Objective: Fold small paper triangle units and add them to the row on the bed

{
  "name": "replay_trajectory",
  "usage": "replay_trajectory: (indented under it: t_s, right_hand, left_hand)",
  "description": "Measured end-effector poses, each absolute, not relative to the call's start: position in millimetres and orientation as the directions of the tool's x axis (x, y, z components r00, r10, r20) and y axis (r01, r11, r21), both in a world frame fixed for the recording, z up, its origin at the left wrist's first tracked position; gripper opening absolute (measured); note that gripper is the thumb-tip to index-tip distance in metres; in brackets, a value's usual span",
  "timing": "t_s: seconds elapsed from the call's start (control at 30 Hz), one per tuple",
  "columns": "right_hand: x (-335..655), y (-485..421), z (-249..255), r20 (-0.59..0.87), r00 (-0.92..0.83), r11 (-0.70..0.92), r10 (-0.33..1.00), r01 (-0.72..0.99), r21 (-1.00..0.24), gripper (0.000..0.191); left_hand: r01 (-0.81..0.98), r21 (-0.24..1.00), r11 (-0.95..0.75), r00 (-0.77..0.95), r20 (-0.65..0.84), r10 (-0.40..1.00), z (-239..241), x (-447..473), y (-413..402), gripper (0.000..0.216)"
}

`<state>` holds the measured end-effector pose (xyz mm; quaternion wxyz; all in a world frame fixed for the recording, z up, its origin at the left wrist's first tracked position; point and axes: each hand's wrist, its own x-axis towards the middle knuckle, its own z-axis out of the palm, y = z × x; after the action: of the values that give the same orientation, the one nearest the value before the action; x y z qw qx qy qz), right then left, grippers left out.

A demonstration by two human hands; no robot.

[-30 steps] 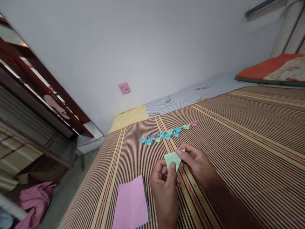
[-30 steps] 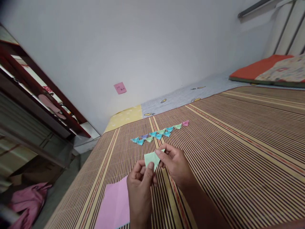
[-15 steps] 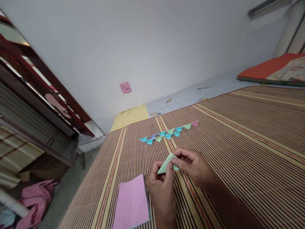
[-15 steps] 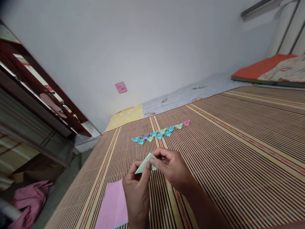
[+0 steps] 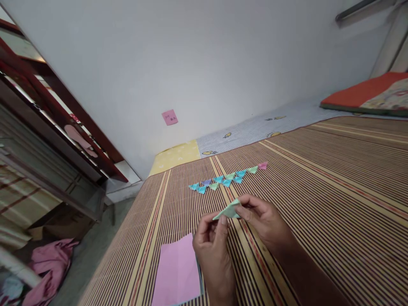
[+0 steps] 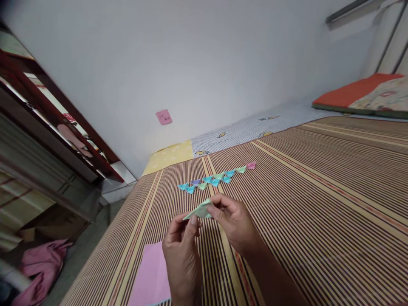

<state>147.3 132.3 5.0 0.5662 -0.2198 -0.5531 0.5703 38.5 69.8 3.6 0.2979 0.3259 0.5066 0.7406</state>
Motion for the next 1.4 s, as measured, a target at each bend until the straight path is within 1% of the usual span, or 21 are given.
replay_trajectory:
  t_s: [0.2,0.33,0.43,0.63,0.73,0.9,1.03,1.13,1.23,1.3,1.4]
  right_hand:
    - [146.0,131.1,1.6,0.456,-0.220,0.362,0.862,-0.360,-0.860,0.005]
    - [146.2,131.3,0.1,0.516,-0.185,0.444,0.836,-0.324,-0.835,0.006]
    - [146.1,131.8,0.0,0.540,-0.170,0.474,0.824,-0.315,-0.822,0.007]
    - [147.5,131.4,0.9,0.539,-0.200,0.464,0.818,-0.324,-0.824,0.009]
    - [147.9,130.8,0.6,0.532,-0.218,0.456,0.818,-0.318,-0.831,0.009]
    - [146.5,130.0,1.3,0.506,-0.236,0.428,0.830,-0.313,-0.848,0.008]
    - [146.6,128.1,4.6,0.490,-0.236,0.409,0.839,-0.320,-0.854,0.009]
    - [147.8,126.1,7.6,0.469,-0.252,0.394,0.847,-0.296,-0.870,0.011]
    - [148.0,125.2,8.2,0.447,-0.277,0.370,0.851,-0.288,-0.883,0.012]
    - [147.3,125.8,6.3,0.428,-0.287,0.337,0.857,-0.316,-0.887,0.012]
    - [145.7,127.5,1.7,0.380,-0.339,0.258,0.861,-0.353,-0.899,0.034]
  left_hand:
    - [-0.177,0.942,-0.286,-0.580,0.134,0.803,4.8,36.8,69.0,0.027]
    - [-0.176,0.938,-0.300,-0.559,0.156,0.814,4.8,36.1,69.5,0.028]
    - [-0.145,0.938,-0.314,-0.545,0.189,0.817,4.2,35.3,70.0,0.026]
    - [-0.001,0.948,-0.319,-0.549,0.266,0.792,5.3,34.4,70.1,0.027]
    - [0.038,0.941,-0.335,-0.546,0.300,0.782,6.5,33.2,70.7,0.025]
    - [0.091,0.949,-0.301,-0.546,0.301,0.782,8.0,31.1,68.6,0.025]
    - [0.092,0.953,-0.288,-0.554,0.289,0.780,6.5,30.6,68.2,0.019]
    - [-0.005,0.960,-0.279,-0.569,0.226,0.790,4.0,31.6,70.7,0.019]
    - [-0.231,0.926,-0.298,-0.576,0.117,0.809,3.0,32.7,74.3,0.020]
    - [-0.412,0.852,-0.322,-0.566,0.037,0.823,4.1,32.5,76.1,0.020]
    - [-0.617,0.709,-0.340,-0.568,-0.103,0.817,7.1,30.4,77.2,0.017]
